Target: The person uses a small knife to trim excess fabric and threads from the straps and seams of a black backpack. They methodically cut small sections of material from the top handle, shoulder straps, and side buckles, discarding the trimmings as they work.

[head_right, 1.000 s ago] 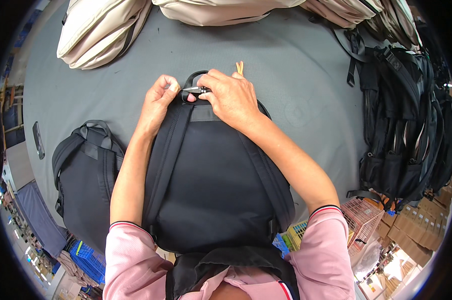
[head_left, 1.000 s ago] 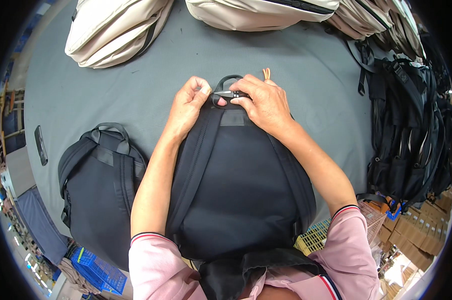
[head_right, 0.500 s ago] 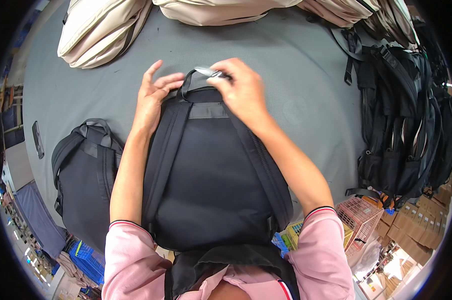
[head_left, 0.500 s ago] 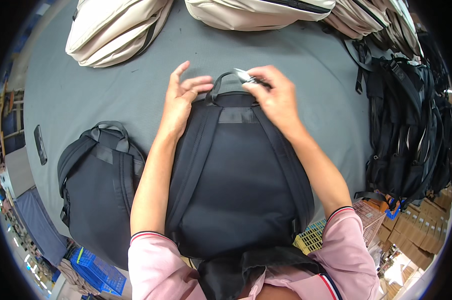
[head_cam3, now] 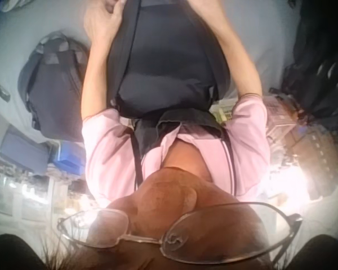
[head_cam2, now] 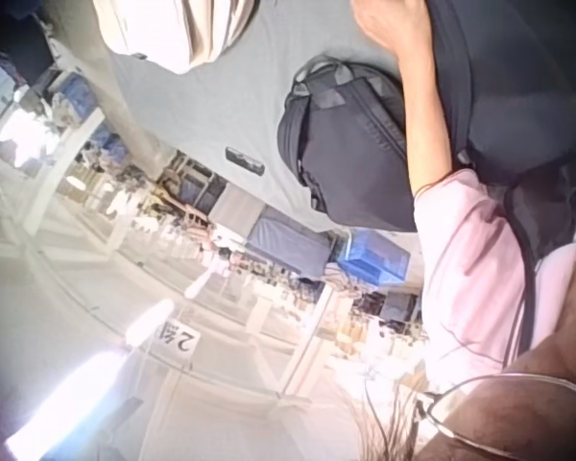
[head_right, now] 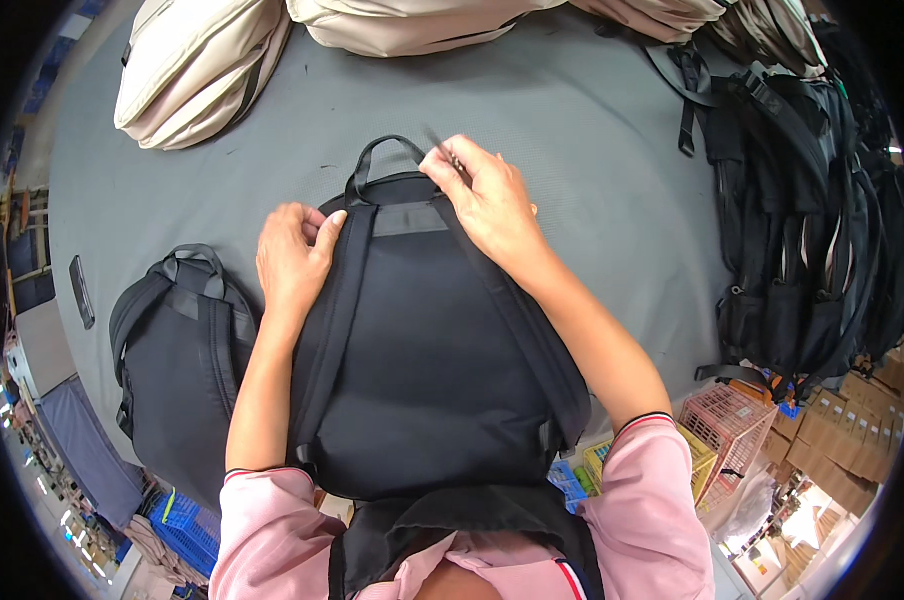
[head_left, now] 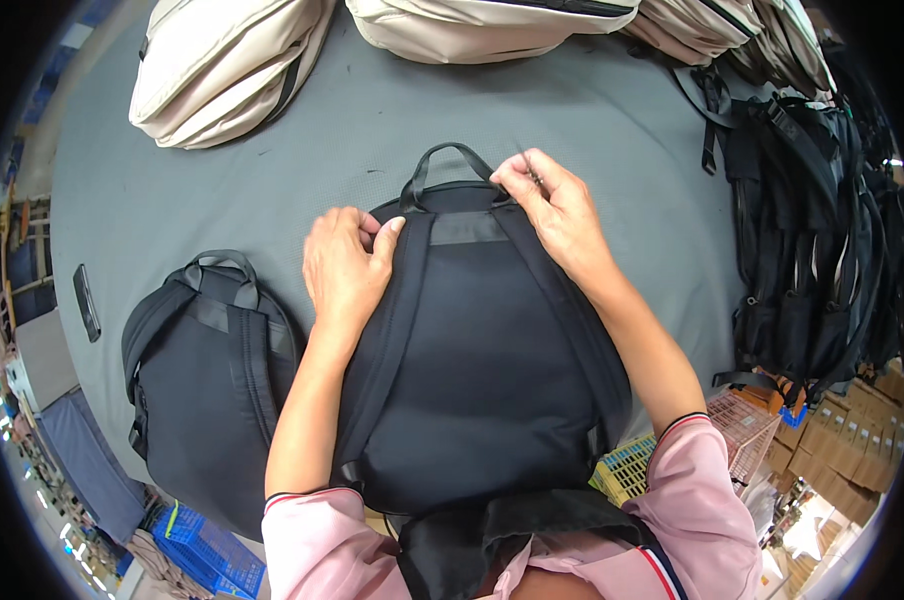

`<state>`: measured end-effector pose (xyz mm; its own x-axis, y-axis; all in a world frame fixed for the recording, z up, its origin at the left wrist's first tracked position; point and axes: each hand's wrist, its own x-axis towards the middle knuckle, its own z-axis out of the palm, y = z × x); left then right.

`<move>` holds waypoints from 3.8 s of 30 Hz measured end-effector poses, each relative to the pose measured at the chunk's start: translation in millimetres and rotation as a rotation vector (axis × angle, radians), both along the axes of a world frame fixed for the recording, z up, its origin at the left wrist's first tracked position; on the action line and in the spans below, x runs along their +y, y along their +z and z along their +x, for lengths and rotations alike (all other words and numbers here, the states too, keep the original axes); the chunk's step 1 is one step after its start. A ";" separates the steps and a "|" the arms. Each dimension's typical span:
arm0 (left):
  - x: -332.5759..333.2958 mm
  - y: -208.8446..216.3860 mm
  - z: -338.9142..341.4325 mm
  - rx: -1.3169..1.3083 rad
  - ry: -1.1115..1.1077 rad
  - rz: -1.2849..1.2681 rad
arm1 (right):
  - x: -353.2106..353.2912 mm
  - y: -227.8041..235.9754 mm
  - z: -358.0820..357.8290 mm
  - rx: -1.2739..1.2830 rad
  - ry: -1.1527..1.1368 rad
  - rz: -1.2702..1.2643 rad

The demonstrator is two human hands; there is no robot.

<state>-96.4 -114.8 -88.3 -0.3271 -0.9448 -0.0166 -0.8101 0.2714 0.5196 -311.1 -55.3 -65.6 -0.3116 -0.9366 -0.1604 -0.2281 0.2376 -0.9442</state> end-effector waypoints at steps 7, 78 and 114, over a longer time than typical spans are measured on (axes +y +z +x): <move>-19.8 7.7 -3.1 0.184 0.115 0.614 | -27.6 15.7 31.0 0.217 0.268 -0.218; 73.9 6.6 2.5 0.646 -0.128 0.071 | 49.6 39.7 42.5 0.671 0.287 -0.353; 88.9 16.7 -4.0 0.540 -0.189 -0.215 | 75.3 64.6 54.2 0.616 0.202 -0.243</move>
